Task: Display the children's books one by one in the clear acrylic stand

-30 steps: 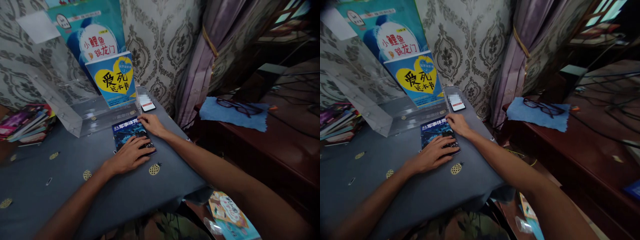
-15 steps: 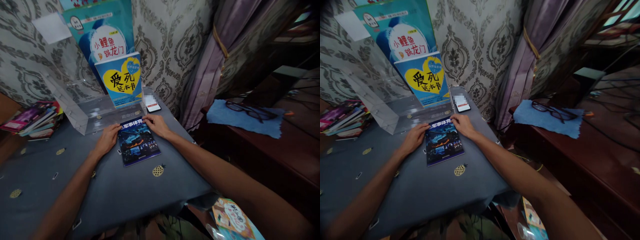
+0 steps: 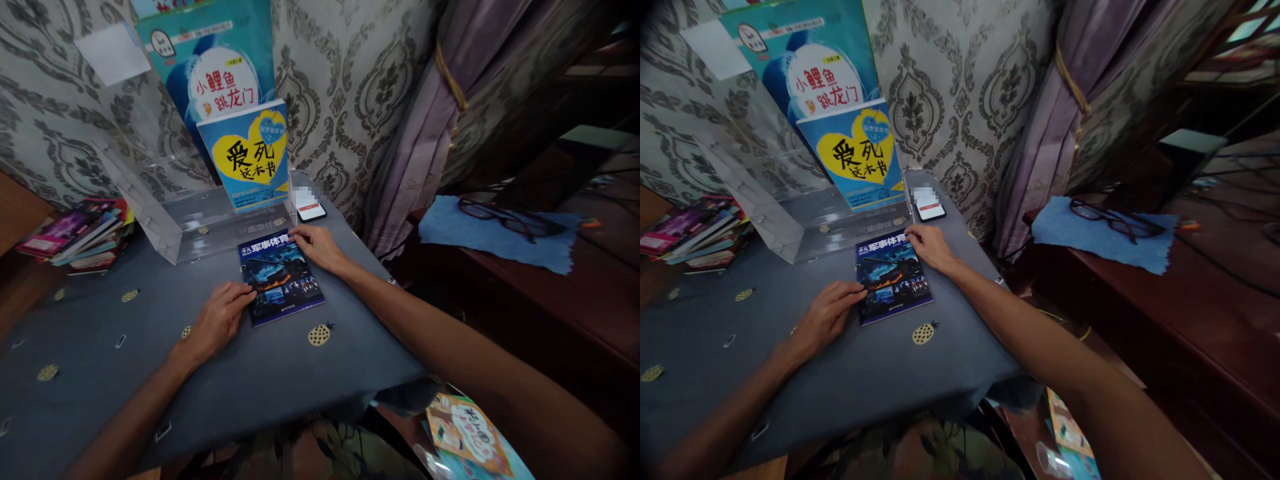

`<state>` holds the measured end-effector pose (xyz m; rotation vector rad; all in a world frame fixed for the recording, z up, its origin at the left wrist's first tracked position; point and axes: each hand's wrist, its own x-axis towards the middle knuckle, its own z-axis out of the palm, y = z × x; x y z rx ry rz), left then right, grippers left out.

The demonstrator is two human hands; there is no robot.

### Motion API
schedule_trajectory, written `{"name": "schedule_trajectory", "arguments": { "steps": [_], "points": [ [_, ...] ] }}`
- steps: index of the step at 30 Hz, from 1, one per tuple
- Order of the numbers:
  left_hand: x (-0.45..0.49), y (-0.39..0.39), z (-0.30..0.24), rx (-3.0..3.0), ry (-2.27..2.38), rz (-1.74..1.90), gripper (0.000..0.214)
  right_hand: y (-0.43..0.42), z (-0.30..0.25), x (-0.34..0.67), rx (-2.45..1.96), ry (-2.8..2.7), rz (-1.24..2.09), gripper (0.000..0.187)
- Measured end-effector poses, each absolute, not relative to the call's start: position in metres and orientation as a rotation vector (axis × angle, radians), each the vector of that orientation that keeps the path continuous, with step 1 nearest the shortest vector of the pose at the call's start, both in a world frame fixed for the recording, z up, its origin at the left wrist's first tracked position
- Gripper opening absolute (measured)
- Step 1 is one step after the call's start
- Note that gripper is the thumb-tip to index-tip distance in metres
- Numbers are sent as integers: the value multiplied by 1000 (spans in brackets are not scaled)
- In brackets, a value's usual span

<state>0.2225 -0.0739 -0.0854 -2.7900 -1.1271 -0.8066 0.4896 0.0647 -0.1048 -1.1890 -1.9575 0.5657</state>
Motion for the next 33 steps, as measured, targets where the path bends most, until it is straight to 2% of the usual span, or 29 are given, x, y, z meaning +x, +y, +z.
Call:
{"name": "schedule_trajectory", "arguments": {
  "steps": [8, 17, 28, 33],
  "points": [
    [233, -113, -81, -2902, -986, -804, 38, 65, -105, 489, -1176, -1946, 576, 26],
    [242, -108, -77, -2909, -873, -782, 36, 65, -105, 488, -1194, -1944, 585, 25],
    [293, -87, -72, -2941, -786, -546, 29, 63, -102, 488, -1196, -1964, 554, 27],
    [315, -78, -70, -2938, -850, -321, 36, 61, -99, 488, -1190, -1980, 544, 26]
  ]
}}
